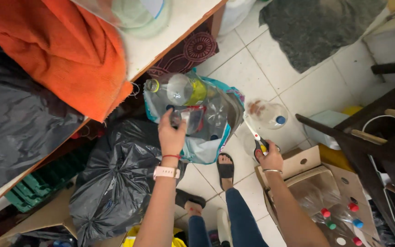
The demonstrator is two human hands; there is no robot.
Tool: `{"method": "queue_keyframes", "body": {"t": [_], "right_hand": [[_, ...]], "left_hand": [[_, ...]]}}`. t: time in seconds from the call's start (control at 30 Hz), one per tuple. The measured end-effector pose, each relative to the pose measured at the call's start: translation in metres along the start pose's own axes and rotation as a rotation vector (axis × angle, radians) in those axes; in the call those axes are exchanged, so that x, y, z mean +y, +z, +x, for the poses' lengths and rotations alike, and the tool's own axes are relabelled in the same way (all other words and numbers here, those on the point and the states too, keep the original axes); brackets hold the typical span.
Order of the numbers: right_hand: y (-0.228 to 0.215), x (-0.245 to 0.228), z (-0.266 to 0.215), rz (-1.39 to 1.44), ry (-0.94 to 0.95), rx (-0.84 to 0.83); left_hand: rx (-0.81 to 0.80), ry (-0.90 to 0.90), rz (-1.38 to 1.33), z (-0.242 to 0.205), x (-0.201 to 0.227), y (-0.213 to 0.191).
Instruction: Cutting and sorting plastic bottles into a cardboard box for recycling
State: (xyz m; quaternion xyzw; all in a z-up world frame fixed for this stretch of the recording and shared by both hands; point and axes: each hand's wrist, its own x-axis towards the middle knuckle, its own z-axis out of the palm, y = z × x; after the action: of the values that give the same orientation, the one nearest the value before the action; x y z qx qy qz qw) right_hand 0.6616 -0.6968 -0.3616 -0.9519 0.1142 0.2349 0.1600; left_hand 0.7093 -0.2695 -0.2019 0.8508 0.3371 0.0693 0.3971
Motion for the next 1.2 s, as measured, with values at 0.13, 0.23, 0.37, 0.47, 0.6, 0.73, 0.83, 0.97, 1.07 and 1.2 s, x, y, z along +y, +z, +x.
{"method": "queue_keyframes", "body": {"t": [0.13, 0.23, 0.37, 0.47, 0.6, 0.73, 0.83, 0.97, 1.07, 1.2], "right_hand": [[0.017, -0.007, 0.007, 0.071, 0.035, 0.045], [0.009, -0.023, 0.007, 0.154, 0.085, 0.064], [0.012, -0.021, 0.010, 0.119, 0.099, 0.023], [0.014, -0.013, 0.009, 0.102, 0.096, 0.002], [-0.003, -0.020, -0.007, 0.058, 0.076, 0.025], [-0.035, -0.036, -0.033, 0.252, 0.032, 0.074], [-0.051, -0.058, -0.051, 0.355, 0.075, 0.155], [-0.091, -0.130, -0.059, 0.642, -0.131, 0.220], [-0.113, -0.203, -0.035, 0.655, -0.238, 0.168], [-0.085, -0.240, 0.012, 0.357, -0.168, 0.154]], "left_hand": [[-0.159, -0.019, 0.168, -0.005, -0.030, 0.010], [-0.198, -0.048, 0.199, -0.008, -0.038, 0.003], [-0.197, -0.046, 0.138, -0.023, -0.042, -0.006], [-0.161, -0.022, 0.118, -0.033, -0.041, -0.006], [-0.106, -0.009, 0.057, -0.034, -0.025, -0.010], [-0.067, 0.028, 0.115, -0.039, -0.020, -0.018], [-0.065, 0.054, 0.169, -0.043, -0.017, -0.024], [-0.139, 0.031, 0.115, -0.057, -0.039, -0.007], [-0.173, -0.040, 0.068, -0.056, -0.052, 0.007], [-0.215, -0.131, 0.036, -0.042, -0.053, 0.003]]}}
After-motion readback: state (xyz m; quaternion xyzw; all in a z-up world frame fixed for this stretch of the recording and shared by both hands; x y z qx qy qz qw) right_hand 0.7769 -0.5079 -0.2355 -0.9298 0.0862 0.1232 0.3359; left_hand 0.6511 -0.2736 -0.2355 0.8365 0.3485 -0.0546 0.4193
